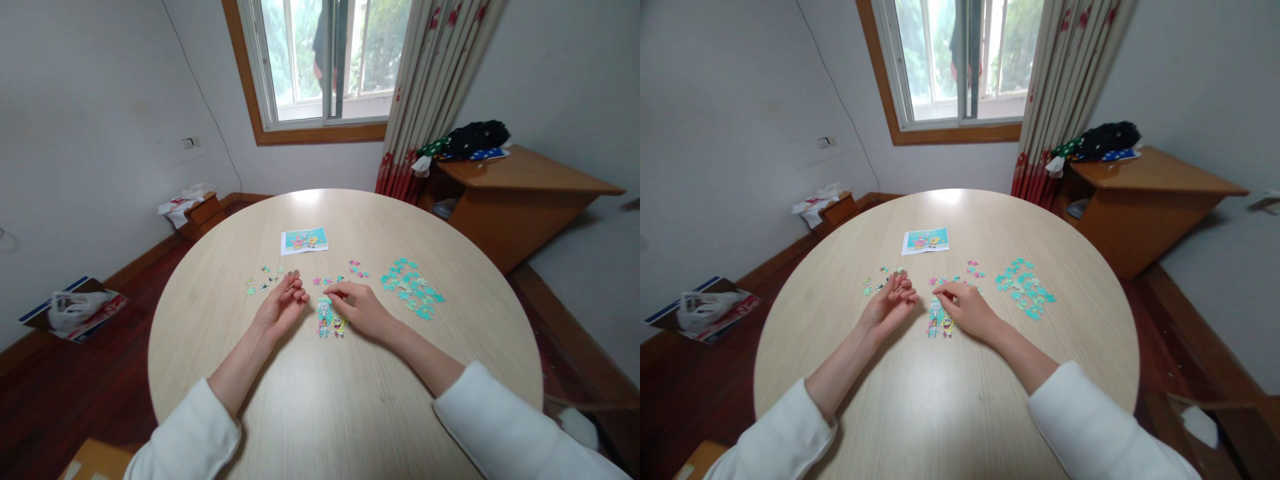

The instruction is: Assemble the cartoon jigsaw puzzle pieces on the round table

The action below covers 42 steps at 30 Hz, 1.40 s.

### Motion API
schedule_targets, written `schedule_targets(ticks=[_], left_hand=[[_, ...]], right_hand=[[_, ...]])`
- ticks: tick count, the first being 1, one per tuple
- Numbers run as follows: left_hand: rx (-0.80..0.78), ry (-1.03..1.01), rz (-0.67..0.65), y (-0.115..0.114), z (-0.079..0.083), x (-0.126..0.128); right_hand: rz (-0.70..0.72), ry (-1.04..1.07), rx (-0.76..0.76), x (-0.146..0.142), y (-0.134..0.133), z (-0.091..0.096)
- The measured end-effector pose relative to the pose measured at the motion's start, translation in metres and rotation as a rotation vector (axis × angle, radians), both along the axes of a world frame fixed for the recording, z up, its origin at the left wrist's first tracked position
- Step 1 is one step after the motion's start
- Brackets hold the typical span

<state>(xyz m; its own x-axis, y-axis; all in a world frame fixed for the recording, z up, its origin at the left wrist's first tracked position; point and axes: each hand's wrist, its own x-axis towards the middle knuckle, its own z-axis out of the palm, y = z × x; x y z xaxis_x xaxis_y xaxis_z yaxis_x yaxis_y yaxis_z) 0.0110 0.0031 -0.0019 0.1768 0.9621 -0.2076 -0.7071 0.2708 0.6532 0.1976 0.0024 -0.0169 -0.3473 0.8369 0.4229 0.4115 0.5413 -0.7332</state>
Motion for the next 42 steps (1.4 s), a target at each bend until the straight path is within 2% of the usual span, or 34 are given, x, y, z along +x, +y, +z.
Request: schedule_targets(ticks=[7, 15, 18, 30, 42], left_hand=[[-0.09, 0.061, 0.13, 0.001, -0.001, 0.001], [0.156, 0.398, 0.083, -0.003, -0.007, 0.004], [0.182, 0.456, 0.089, -0.004, -0.009, 0.005], [0.261, 0.548, 0.087, -0.002, -0.014, 0.004], [0.278, 0.547, 0.097, -0.005, -0.01, 0.006]], right_hand=[[0.003, -0.001, -0.013, 0.0, 0.0, -0.001], [0.018, -0.006, -0.033, -0.001, 0.0, -0.001], [0.019, -0.008, -0.039, 0.0, 0.0, -0.001], [0.03, -0.018, -0.068, -0.001, 0.001, -0.002], [0.052, -0.022, -0.08, -0.001, 0.0, -0.001]])
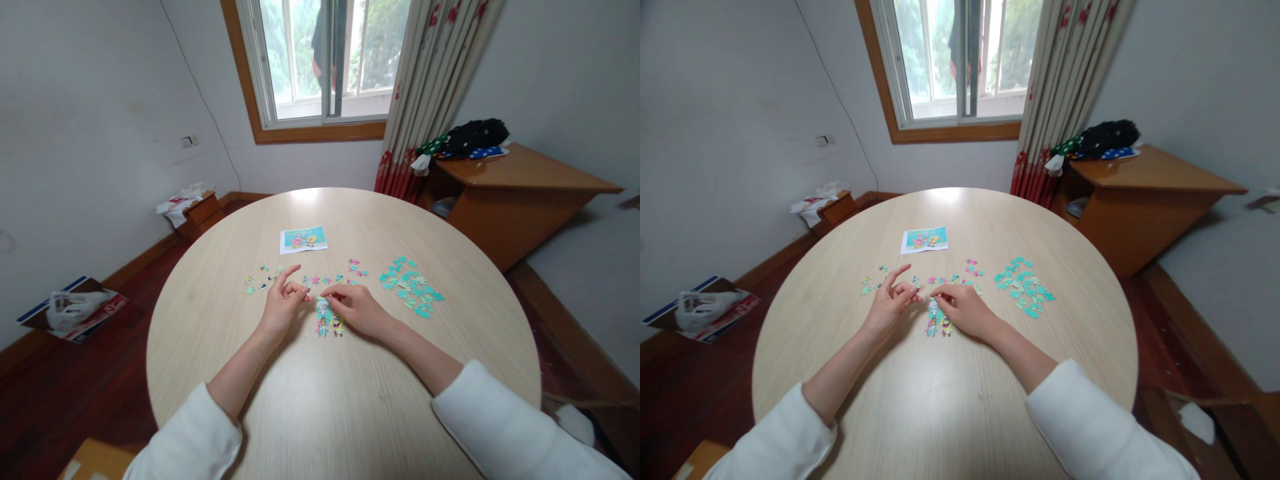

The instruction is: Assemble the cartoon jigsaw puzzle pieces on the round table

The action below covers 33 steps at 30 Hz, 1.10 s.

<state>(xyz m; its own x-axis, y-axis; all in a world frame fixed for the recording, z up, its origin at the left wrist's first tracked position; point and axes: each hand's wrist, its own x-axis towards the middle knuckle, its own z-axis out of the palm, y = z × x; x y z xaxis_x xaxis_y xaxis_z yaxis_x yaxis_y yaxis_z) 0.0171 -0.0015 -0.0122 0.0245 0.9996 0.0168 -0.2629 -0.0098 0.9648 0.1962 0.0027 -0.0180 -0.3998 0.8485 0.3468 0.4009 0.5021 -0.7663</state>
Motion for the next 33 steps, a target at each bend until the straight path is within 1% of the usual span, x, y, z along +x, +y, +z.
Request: schedule_targets(ticks=[8, 18, 28, 33], left_hand=[[-0.023, 0.003, -0.001, 0.0021, -0.0033, -0.0013], [-0.05, 0.035, -0.024, 0.0001, -0.0004, 0.0008], [-0.061, 0.075, -0.036, -0.0005, 0.0013, 0.0023], [-0.046, 0.076, -0.056, -0.0007, 0.0014, 0.0021]], right_hand=[[-0.008, -0.002, -0.004, 0.0007, -0.0002, -0.0004], [-0.021, 0.062, -0.007, 0.0007, -0.0009, 0.0026], [0.052, 0.046, -0.042, 0.0001, -0.0024, 0.0025], [0.05, 0.042, -0.047, 0.0006, -0.0023, 0.0029]])
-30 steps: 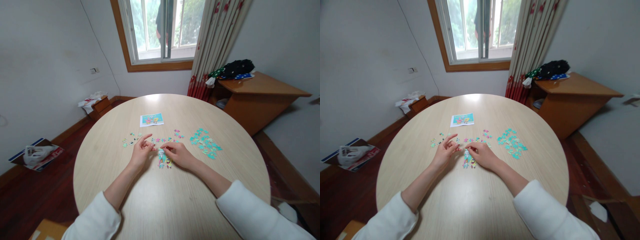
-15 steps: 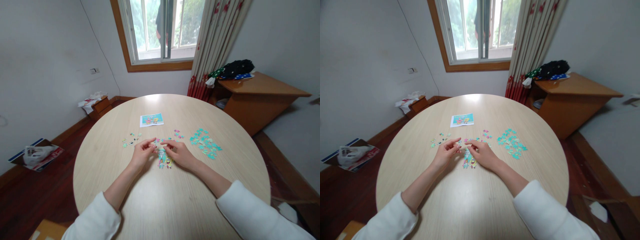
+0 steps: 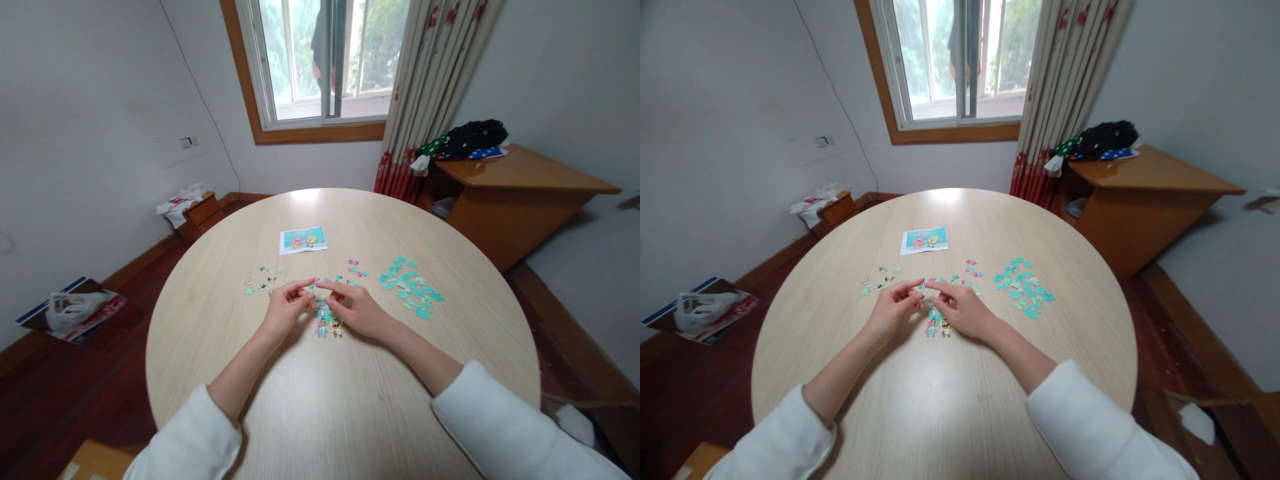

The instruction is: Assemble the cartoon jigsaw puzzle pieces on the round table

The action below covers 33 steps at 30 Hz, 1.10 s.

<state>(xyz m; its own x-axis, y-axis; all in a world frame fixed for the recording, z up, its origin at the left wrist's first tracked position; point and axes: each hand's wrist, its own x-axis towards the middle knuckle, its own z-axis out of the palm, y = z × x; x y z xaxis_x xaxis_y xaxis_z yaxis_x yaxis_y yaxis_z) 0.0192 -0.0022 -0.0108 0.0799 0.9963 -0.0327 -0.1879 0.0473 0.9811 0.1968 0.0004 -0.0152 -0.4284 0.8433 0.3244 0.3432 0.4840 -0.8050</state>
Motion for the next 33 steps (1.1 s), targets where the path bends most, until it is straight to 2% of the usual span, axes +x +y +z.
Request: schedule_targets(ticks=[6, 24, 33], left_hand=[[-0.004, 0.002, 0.004, -0.0009, 0.0026, 0.0013], [0.028, 0.041, -0.041, -0.0016, -0.0038, 0.001], [0.025, 0.037, -0.023, -0.0038, 0.0025, 0.003]], right_hand=[[-0.005, -0.008, -0.01, 0.0002, -0.0003, 0.0002], [0.0, 0.013, -0.02, -0.0002, 0.0011, -0.002], [0.001, 0.012, -0.021, -0.0005, 0.0005, 0.0003]])
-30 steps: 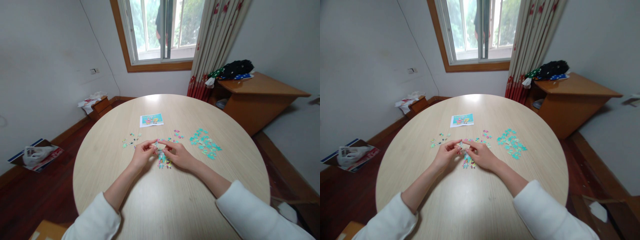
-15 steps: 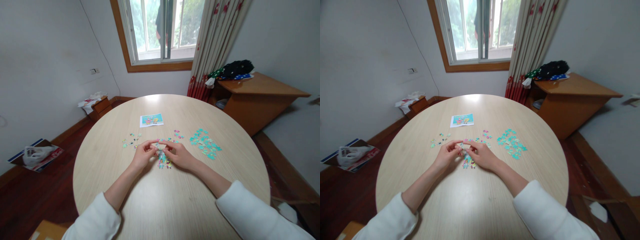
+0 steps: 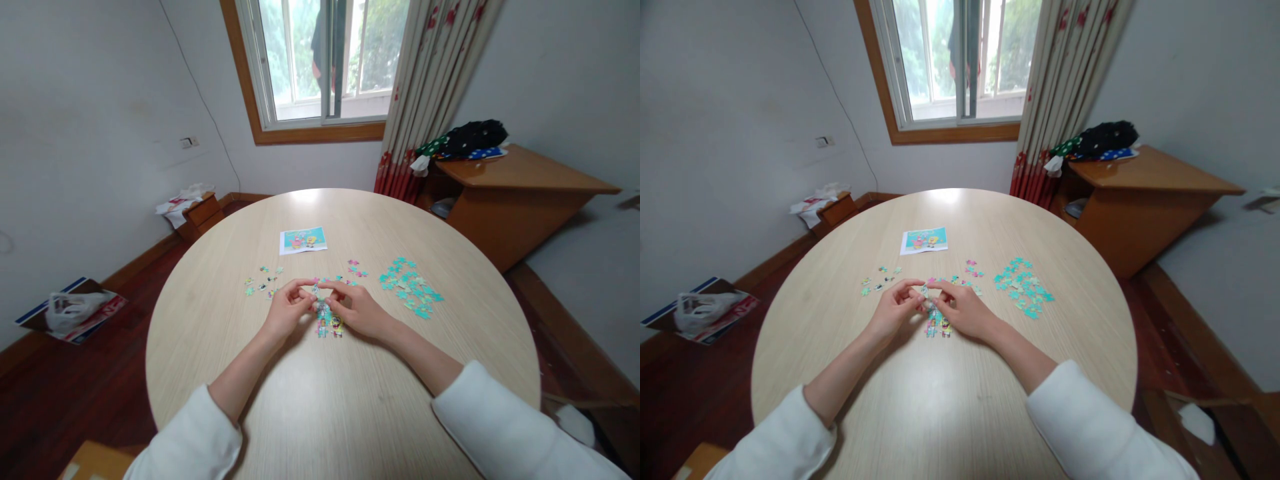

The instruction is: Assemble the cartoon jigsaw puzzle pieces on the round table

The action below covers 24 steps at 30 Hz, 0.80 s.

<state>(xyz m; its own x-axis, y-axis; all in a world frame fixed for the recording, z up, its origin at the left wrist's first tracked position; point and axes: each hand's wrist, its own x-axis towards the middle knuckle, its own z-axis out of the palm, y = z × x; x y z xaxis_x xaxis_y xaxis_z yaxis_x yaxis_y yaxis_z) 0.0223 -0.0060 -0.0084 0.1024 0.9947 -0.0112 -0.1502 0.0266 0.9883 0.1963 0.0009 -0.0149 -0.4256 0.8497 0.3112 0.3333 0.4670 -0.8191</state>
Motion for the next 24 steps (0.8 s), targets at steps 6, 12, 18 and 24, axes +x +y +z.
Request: schedule_targets(ticks=[6, 12, 18, 24], left_hand=[[-0.013, 0.01, 0.012, 0.0004, -0.001, -0.0007], [-0.033, 0.031, 0.029, 0.0005, 0.0, -0.0012], [-0.043, 0.028, 0.033, -0.0001, 0.0018, 0.0001], [-0.037, 0.019, 0.037, 0.0007, -0.0006, 0.0002]], right_hand=[[0.003, -0.003, -0.011, -0.0003, -0.0003, -0.0006], [-0.004, -0.011, 0.004, 0.0003, -0.0002, -0.0004], [0.0, -0.015, 0.004, 0.0002, -0.0001, -0.001], [0.002, -0.026, -0.031, 0.0, -0.0022, 0.0031]])
